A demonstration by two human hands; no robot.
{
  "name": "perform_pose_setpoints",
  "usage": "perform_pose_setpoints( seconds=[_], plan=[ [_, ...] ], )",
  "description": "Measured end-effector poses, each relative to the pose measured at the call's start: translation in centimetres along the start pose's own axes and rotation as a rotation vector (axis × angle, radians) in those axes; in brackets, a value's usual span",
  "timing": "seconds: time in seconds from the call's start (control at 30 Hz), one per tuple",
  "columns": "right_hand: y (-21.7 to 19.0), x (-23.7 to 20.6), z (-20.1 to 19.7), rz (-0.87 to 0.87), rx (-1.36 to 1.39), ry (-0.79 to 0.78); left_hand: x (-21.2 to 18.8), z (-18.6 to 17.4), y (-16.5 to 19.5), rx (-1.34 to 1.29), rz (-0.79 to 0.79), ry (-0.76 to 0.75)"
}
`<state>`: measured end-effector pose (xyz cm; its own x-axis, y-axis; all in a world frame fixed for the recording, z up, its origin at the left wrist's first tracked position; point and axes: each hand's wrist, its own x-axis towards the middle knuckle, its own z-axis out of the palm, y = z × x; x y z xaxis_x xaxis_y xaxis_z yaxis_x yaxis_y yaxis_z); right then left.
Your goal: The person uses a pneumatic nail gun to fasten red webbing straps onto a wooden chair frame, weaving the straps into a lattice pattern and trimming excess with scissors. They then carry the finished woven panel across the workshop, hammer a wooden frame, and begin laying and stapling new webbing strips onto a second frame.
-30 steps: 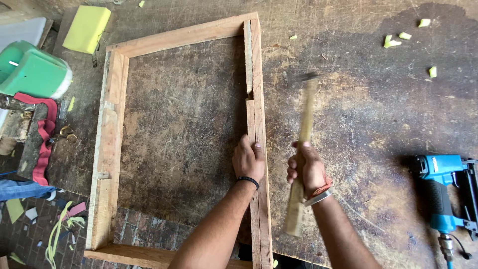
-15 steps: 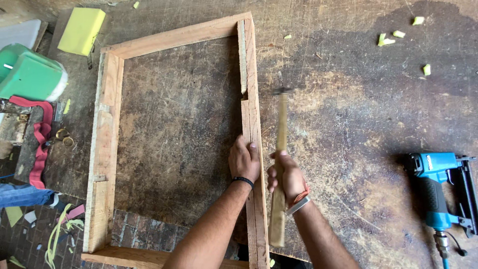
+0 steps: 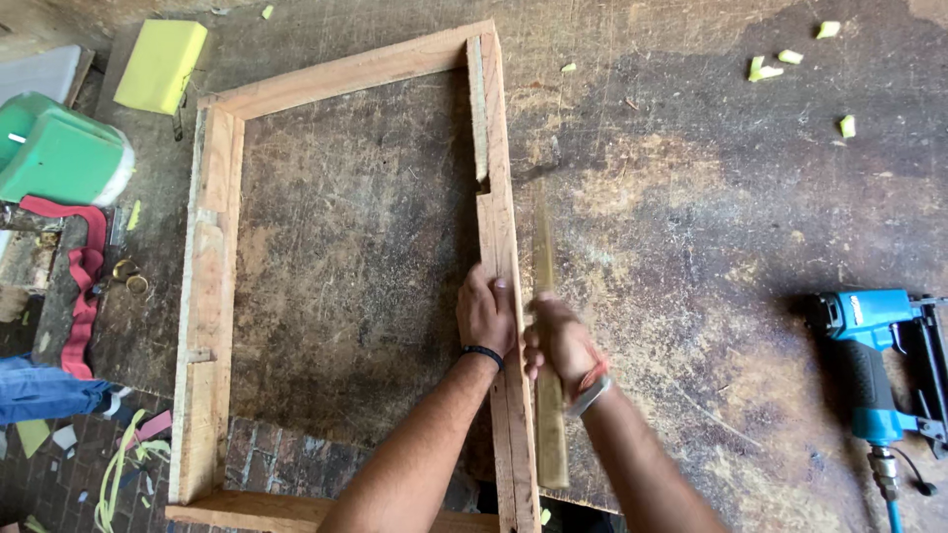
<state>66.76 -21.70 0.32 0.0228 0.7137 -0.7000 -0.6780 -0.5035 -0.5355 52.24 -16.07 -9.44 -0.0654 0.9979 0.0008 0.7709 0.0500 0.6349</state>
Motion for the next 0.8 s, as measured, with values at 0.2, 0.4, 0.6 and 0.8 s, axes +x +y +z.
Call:
perform_pose_setpoints(
  seconds=[0.2,0.4,0.6,0.8],
  plan=[
    [0.2,0.0,0.9,-0.052,0.092,0.04,0.3,0.7,-1.0,-0.014,0.0,0.019],
    [0.6,0.2,0.5,-0.034,0.063,0.029,0.2,0.5,-0.9,-0.005,0.021,0.011],
    [0.6,0.8,0.2,0.147,-0.017,-0.223,0.2,-0.1,0.2,-0.075,-0.155,-0.08],
    [0.4,0.3,0.7,-0.064,0.148,0.11,0.2,-0.1,0.1,-0.007,-0.051,-0.015]
  ],
)
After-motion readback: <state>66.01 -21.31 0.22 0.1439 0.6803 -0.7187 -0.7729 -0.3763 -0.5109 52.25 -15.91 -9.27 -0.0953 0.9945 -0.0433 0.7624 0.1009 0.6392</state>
